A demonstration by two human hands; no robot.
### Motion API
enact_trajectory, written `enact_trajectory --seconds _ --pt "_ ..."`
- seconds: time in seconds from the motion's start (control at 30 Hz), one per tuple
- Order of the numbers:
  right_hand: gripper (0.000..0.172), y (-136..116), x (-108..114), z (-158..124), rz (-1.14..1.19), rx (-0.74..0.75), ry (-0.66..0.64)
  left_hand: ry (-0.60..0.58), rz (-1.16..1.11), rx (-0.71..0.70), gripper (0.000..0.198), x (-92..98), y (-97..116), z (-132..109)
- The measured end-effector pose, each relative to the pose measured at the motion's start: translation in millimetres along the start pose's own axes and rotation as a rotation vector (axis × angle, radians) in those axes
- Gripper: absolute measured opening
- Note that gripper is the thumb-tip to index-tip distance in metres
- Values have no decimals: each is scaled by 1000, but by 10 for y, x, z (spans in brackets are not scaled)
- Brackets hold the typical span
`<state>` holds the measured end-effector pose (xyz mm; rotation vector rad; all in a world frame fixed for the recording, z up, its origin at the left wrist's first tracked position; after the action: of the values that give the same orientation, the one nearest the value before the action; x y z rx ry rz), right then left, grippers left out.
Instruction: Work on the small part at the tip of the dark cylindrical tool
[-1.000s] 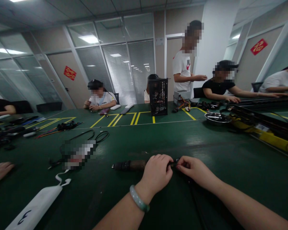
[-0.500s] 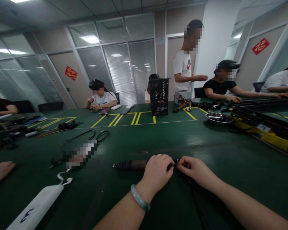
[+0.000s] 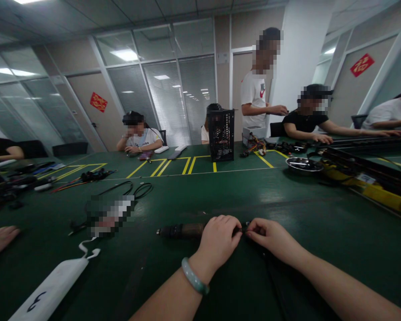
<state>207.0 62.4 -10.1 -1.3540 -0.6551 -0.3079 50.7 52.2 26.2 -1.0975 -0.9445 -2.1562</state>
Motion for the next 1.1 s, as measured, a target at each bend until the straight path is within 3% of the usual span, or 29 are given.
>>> enact_trajectory --seconds 0.2,0.4,1.1 --pt "14 6 -5 14 -13 22 12 -8 -9 -60 12 -20 25 2" --pt "15 48 -18 20 -9 9 3 6 -4 5 17 8 0 2" --pt "14 -8 1 4 -29 18 19 -11 18 -37 16 -1 38 0"
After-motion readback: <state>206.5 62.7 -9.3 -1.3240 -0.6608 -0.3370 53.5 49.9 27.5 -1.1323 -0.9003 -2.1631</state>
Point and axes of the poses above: each hand's wrist, its own z-axis towards the middle knuckle, its own x-axis out of the back of the hand, y = z × x, the point moved 6 cm from there along z, towards the middle knuckle, and after that the axes turned 4 degrees about y, right-handed, at the moved point
